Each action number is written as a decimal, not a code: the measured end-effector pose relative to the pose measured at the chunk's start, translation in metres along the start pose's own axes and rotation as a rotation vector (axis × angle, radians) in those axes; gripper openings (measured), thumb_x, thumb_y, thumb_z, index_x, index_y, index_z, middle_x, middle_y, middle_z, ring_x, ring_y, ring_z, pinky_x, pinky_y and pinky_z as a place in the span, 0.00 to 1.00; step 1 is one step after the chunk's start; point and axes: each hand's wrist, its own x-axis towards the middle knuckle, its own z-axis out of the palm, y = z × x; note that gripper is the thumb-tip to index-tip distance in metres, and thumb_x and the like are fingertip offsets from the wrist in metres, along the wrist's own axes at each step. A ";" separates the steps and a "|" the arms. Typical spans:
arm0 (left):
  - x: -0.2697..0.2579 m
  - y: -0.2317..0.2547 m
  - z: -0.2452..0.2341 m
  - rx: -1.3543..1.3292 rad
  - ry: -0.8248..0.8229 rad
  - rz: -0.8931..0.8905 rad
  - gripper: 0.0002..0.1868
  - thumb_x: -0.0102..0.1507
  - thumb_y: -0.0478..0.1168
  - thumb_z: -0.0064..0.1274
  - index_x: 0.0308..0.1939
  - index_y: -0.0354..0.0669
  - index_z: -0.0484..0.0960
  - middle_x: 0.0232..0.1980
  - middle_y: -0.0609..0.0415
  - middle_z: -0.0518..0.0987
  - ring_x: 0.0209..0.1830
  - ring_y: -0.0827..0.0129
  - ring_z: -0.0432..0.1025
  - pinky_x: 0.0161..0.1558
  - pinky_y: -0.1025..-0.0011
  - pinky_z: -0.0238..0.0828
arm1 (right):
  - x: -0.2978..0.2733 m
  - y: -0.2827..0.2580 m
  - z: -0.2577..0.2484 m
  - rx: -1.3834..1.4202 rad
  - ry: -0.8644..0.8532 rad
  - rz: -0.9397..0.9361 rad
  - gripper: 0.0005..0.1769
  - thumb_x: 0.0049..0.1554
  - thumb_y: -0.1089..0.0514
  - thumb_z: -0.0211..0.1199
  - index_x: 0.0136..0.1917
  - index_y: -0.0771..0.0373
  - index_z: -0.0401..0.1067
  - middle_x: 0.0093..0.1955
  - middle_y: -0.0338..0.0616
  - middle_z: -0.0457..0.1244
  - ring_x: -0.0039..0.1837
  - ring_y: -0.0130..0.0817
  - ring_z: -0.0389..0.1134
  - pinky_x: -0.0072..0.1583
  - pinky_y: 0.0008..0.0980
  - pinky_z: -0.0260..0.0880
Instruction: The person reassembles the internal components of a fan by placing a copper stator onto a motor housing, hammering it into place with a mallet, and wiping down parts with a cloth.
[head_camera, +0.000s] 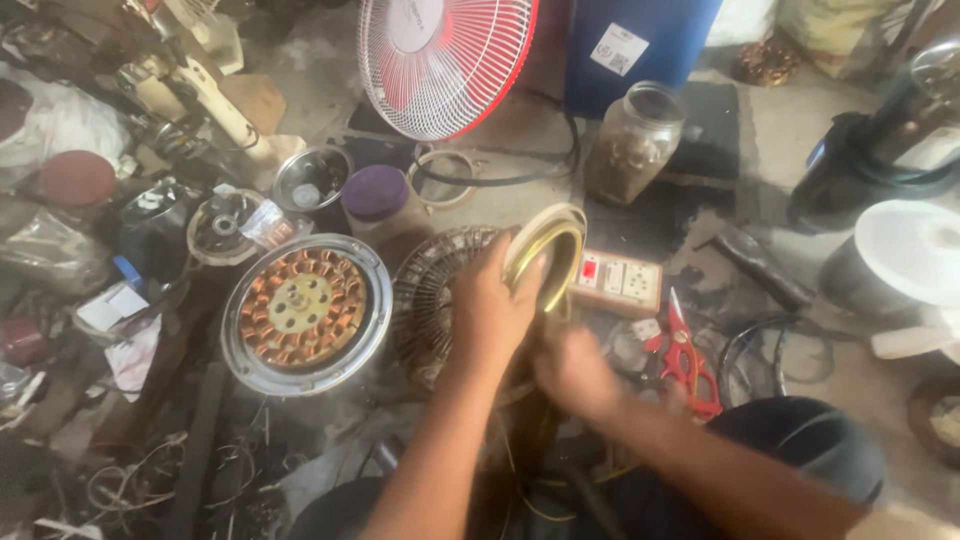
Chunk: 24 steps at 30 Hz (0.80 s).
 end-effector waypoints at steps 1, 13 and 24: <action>0.001 -0.001 -0.001 0.016 0.002 0.030 0.19 0.63 0.42 0.61 0.54 0.35 0.81 0.46 0.38 0.84 0.47 0.44 0.80 0.48 0.57 0.77 | 0.001 -0.009 0.005 -0.005 0.003 -0.001 0.17 0.49 0.63 0.63 0.53 0.68 0.75 0.50 0.59 0.69 0.52 0.55 0.71 0.56 0.46 0.74; -0.053 -0.031 -0.015 -0.100 0.242 -0.034 0.21 0.65 0.41 0.60 0.59 0.33 0.77 0.53 0.38 0.82 0.51 0.49 0.81 0.51 0.59 0.78 | 0.006 0.004 -0.022 -0.403 -0.035 -0.380 0.33 0.46 0.58 0.66 0.66 0.60 0.72 0.73 0.51 0.58 0.64 0.50 0.65 0.57 0.42 0.72; 0.034 0.011 -0.038 0.398 -0.355 0.020 0.20 0.64 0.51 0.56 0.46 0.36 0.80 0.40 0.38 0.83 0.41 0.42 0.78 0.42 0.49 0.74 | 0.023 0.026 -0.044 -0.540 -0.145 -0.714 0.25 0.44 0.55 0.67 0.56 0.60 0.75 0.61 0.55 0.63 0.53 0.51 0.67 0.42 0.45 0.71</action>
